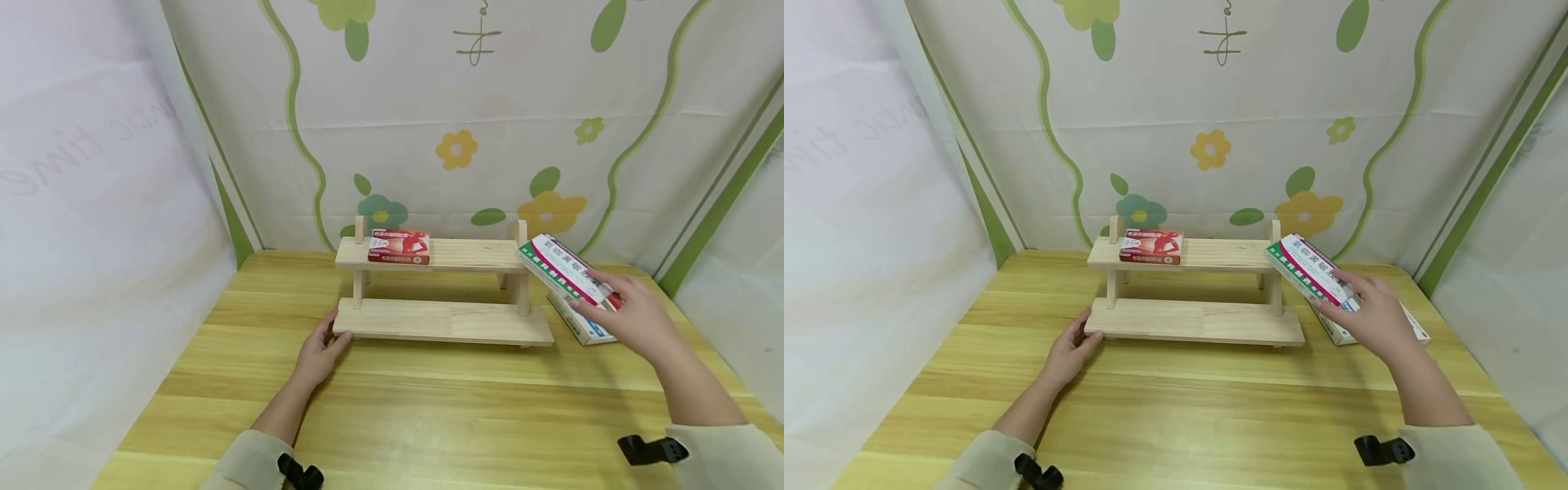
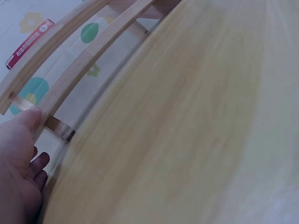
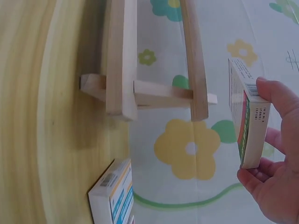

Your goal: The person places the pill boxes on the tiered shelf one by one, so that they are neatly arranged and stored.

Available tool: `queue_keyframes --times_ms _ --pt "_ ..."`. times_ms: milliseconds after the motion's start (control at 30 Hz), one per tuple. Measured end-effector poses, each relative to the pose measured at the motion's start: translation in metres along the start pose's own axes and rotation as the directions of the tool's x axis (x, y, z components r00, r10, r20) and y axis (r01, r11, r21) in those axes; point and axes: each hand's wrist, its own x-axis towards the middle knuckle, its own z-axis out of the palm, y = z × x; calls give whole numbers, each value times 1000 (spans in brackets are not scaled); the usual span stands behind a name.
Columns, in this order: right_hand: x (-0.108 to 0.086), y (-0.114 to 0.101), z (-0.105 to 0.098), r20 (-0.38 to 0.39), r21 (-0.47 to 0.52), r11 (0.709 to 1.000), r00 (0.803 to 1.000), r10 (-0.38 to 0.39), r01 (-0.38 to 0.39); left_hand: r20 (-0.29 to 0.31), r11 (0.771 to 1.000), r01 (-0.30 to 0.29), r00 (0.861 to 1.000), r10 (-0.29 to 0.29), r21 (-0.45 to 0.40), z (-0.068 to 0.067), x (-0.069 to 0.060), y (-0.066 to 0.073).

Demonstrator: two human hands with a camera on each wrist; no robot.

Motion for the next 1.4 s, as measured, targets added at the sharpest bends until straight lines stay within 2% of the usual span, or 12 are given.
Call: queue_keyframes --times_ms 233,500,667,933,1100,1400 --pt "19 -22 6 35 42 999 999 -26 24 3 1000 -6 1000 6 5 1 3 -5" --pt "36 -44 20 78 88 994 995 -65 58 -13 1000 -23 1000 23 -7 4 20 -42" --pt "44 -56 26 112 93 994 991 -69 59 -16 999 -37 999 37 2 4 21 -47" --pt "56 -68 38 113 91 990 986 -122 112 -18 999 -33 999 33 -7 5 22 -48" --pt "60 -74 44 139 111 988 982 -126 111 -11 999 -33 999 33 -11 5 20 -45" --pt "63 -80 48 166 139 986 980 -110 87 2 1000 -18 1000 18 -13 0 4 -9"
